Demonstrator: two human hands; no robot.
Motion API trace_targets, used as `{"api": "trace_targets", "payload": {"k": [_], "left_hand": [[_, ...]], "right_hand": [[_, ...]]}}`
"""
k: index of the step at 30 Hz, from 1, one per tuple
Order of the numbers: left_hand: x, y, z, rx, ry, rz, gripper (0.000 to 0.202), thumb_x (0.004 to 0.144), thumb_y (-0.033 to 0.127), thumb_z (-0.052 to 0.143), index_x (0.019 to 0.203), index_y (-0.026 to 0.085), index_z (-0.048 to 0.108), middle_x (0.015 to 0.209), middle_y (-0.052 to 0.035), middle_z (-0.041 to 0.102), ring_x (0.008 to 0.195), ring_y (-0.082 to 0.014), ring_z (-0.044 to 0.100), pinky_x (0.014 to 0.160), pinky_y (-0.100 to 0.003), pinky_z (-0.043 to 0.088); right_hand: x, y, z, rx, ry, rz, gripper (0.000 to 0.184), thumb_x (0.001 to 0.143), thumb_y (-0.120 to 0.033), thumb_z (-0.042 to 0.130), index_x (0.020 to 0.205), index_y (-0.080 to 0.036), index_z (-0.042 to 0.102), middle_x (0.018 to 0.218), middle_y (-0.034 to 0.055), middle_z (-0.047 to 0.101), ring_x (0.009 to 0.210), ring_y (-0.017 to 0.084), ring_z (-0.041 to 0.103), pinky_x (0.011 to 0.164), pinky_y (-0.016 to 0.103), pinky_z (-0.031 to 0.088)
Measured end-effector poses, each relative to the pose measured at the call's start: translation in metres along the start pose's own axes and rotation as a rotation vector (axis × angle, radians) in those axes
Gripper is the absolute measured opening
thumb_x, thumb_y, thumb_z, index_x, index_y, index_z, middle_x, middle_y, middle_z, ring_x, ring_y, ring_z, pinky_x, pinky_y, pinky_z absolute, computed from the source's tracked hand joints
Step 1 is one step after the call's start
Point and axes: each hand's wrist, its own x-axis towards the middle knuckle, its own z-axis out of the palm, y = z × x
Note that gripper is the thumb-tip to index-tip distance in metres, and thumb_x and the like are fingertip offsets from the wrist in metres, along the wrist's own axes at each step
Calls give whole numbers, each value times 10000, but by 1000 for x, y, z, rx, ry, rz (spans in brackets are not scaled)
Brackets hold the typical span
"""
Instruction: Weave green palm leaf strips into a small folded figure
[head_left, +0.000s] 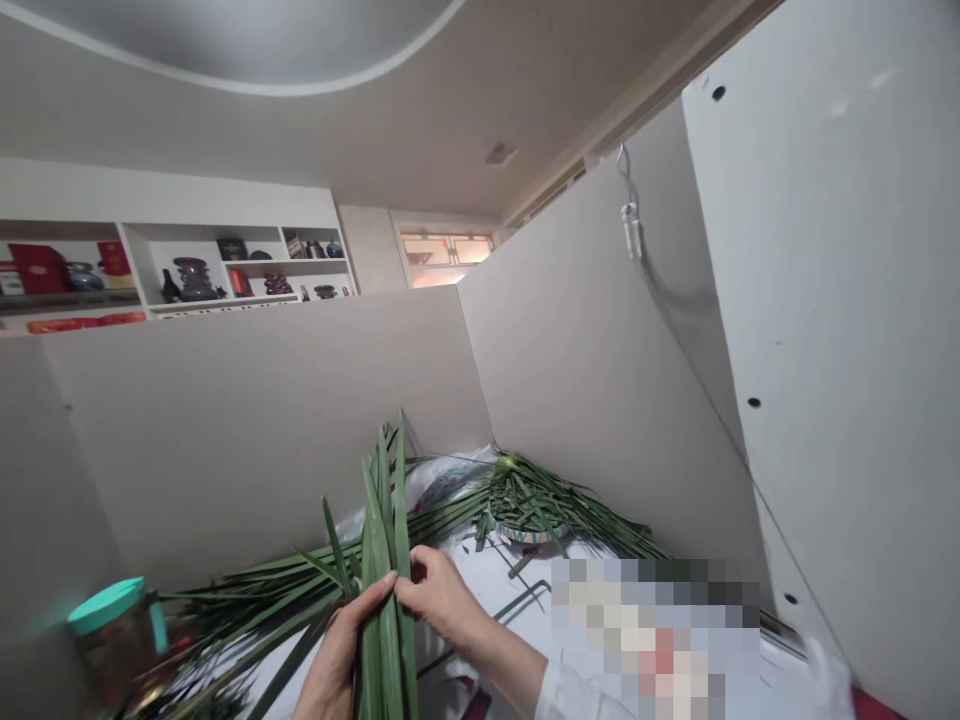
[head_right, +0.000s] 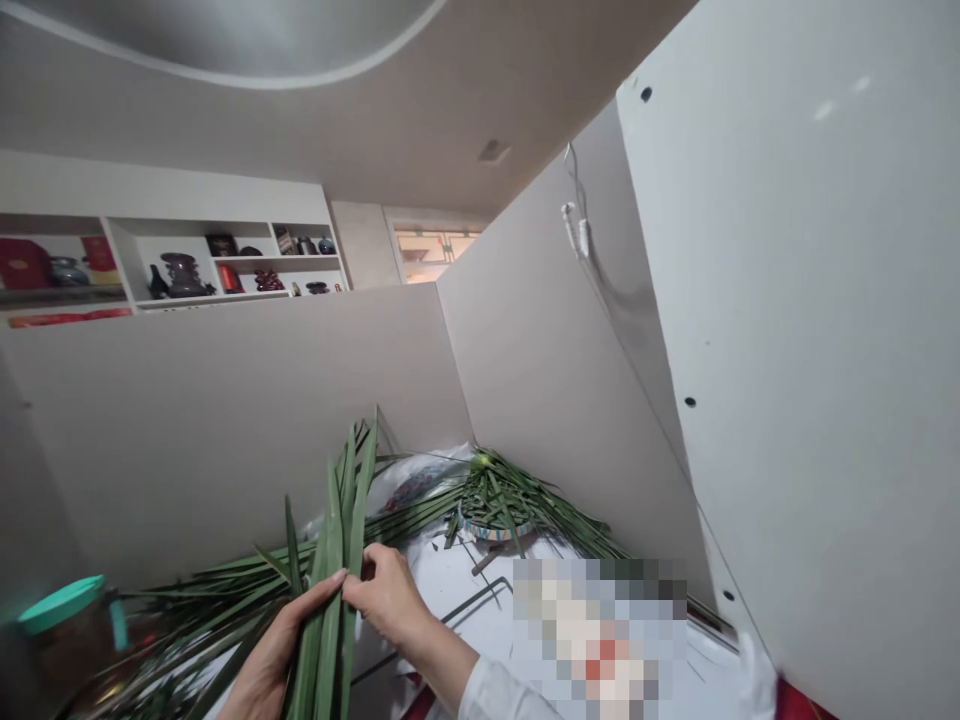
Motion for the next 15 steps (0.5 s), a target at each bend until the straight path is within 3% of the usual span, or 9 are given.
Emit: {"api": "trace_targets", "payload": {"k": [5,11,15], "left_hand": [[13,-5,-8,3,40,15,162,917,119,589,758,118,620,579,60,614,431,-74,559,438,-199,481],[20,-11,-9,-30,25,43,169,915,195,615,762,121,621,680,32,646,532,-92,602,520,-233,524],[24,-13,-15,-25,15,9,119,917,219,616,858,117,640,725,20,650,527,-88,589,494,-226,512]], "right_hand": [[-3,2,0,-5,-76,29,211,954,-328,595,1018,-131,634,946,37,658,782,157,649,697,327,562],[-2,2,2,-12,-84,32,213,955,-325,594,1036,-132,632,968,43,659,796,161,652,706,333,564],[-3,2,1,-26,-49,-5,222,948,-330,603,1047,-133,631,995,45,653,829,175,650,718,341,563]]}}
